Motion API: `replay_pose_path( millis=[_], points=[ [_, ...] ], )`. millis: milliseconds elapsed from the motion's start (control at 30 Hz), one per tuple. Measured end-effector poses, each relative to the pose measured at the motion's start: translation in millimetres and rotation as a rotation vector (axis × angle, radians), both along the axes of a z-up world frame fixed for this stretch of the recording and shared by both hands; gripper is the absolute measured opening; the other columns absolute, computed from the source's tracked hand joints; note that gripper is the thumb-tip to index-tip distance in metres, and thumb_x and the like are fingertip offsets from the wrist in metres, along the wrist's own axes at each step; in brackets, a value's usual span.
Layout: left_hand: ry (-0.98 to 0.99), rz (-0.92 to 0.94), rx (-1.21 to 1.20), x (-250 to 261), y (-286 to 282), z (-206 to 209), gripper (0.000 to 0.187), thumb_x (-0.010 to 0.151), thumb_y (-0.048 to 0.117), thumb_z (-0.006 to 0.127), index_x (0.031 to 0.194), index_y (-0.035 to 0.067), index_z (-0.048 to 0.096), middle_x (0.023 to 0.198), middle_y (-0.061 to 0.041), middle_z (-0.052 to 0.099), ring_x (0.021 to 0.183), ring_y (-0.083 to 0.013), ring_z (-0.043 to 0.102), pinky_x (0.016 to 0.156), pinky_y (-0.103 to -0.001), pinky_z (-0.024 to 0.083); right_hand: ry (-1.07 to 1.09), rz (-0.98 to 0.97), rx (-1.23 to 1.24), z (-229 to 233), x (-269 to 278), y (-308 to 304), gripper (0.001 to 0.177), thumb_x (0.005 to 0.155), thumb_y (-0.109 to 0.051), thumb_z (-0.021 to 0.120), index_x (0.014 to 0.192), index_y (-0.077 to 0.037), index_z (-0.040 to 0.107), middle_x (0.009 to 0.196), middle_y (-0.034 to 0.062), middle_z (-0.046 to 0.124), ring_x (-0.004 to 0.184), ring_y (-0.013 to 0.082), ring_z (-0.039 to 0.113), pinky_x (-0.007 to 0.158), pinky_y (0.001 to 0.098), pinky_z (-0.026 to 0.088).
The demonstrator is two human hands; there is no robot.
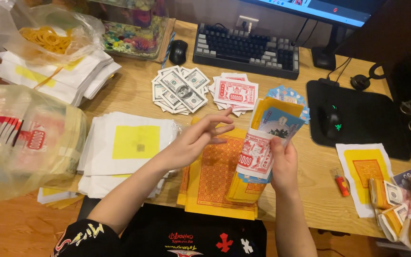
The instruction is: Folding and stacking ritual joss paper and fake currency on a desk
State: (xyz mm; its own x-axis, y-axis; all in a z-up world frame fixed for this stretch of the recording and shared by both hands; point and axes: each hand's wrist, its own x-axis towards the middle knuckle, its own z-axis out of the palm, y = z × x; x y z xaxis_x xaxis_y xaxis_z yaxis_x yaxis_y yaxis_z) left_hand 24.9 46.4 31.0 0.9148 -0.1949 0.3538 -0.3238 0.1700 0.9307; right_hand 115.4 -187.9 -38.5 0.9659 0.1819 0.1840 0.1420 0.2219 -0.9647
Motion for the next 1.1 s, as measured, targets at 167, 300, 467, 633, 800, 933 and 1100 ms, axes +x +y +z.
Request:
replay_pose_path(
  millis=[167, 300, 467, 633, 800, 933, 1100],
  points=[
    [0.012, 0.182, 0.029, -2.5, -4.9, 6.4, 0.03, 0.092, -0.006, 0.043, 0.119, 0.004, 0.051, 0.132, -0.024, 0.052, 0.101, -0.0359, 0.067, 0.065, -0.031, 0.062, -0.007, 0.009, -0.009, 14.9, -8.2, 6.3, 0.02, 0.102, -0.022, 0.051, 0.112, -0.006, 0.058, 0.084, 0.0022, 0.064, 0.073, 0.006, 0.064, 0.068, 0.0263, 0.058],
    [0.122, 0.301, -0.171, 3.8, -12.7, -10.9, 0.027, 0.088, 0.002, 0.069, 0.086, 0.005, 0.042, 0.085, -0.024, 0.073, 0.072, -0.0283, 0.075, 0.054, -0.025, 0.06, -0.011, 0.001, -0.019, 14.6, -7.8, 6.3, 0.019, 0.102, -0.022, 0.051, 0.111, -0.007, 0.059, 0.084, 0.0008, 0.064, 0.074, 0.0053, 0.063, 0.069, 0.0262, 0.058],
    [0.007, 0.469, 0.006, 3.6, -24.3, -9.5, 0.019, 0.082, 0.017, 0.08, 0.086, 0.008, 0.063, 0.079, -0.013, 0.071, 0.07, -0.0141, 0.067, 0.056, -0.021, 0.05, -0.025, -0.012, -0.028, 15.0, -10.2, 5.2, 0.018, 0.102, -0.021, 0.051, 0.111, -0.007, 0.06, 0.085, 0.0011, 0.063, 0.075, 0.0059, 0.062, 0.07, 0.0268, 0.057],
    [0.057, 0.416, -0.069, 17.3, -57.2, -33.9, 0.054, 0.076, 0.019, 0.084, 0.126, 0.009, 0.064, 0.098, -0.014, 0.074, 0.09, -0.017, 0.071, 0.079, -0.03, 0.06, -0.104, -0.025, -0.095, 0.0, -5.8, 4.2, 0.02, 0.103, -0.021, 0.05, 0.116, -0.009, 0.059, 0.093, 0.0012, 0.064, 0.086, 0.0062, 0.058, 0.081, 0.0282, 0.054],
    [0.065, 0.46, -0.087, 19.1, -70.2, -20.7, 0.057, 0.08, 0.017, 0.081, 0.129, 0.006, 0.055, 0.094, -0.002, 0.071, 0.079, -0.0042, 0.063, 0.067, -0.016, 0.054, -0.211, -0.067, -0.157, 13.1, -13.5, 14.7, 0.028, 0.104, -0.022, 0.046, 0.127, -0.009, 0.055, 0.111, 0.0033, 0.062, 0.102, 0.0094, 0.053, 0.096, 0.0353, 0.047],
    [0.067, 0.407, -0.076, 17.7, -66.7, -10.1, 0.059, 0.083, 0.014, 0.077, 0.134, 0.006, 0.049, 0.099, -0.006, 0.072, 0.085, -0.0074, 0.066, 0.067, -0.017, 0.055, -0.232, -0.029, -0.184, 13.4, -14.5, 16.4, 0.035, 0.104, -0.024, 0.045, 0.133, -0.008, 0.052, 0.122, 0.0062, 0.061, 0.111, 0.0118, 0.053, 0.102, 0.0397, 0.044],
    [-0.014, 0.361, 0.226, 12.0, -48.5, 9.6, 0.064, 0.086, 0.018, 0.073, 0.141, 0.017, 0.041, 0.089, -0.003, 0.072, 0.082, -0.0177, 0.072, 0.068, -0.029, 0.058, -1.078, -0.387, -0.391, 66.0, -15.5, 4.7, 0.06, 0.099, -0.035, 0.059, 0.138, -0.003, 0.027, 0.14, 0.0158, 0.026, 0.133, 0.0273, 0.029, 0.107, 0.0355, 0.033]
  ],
)
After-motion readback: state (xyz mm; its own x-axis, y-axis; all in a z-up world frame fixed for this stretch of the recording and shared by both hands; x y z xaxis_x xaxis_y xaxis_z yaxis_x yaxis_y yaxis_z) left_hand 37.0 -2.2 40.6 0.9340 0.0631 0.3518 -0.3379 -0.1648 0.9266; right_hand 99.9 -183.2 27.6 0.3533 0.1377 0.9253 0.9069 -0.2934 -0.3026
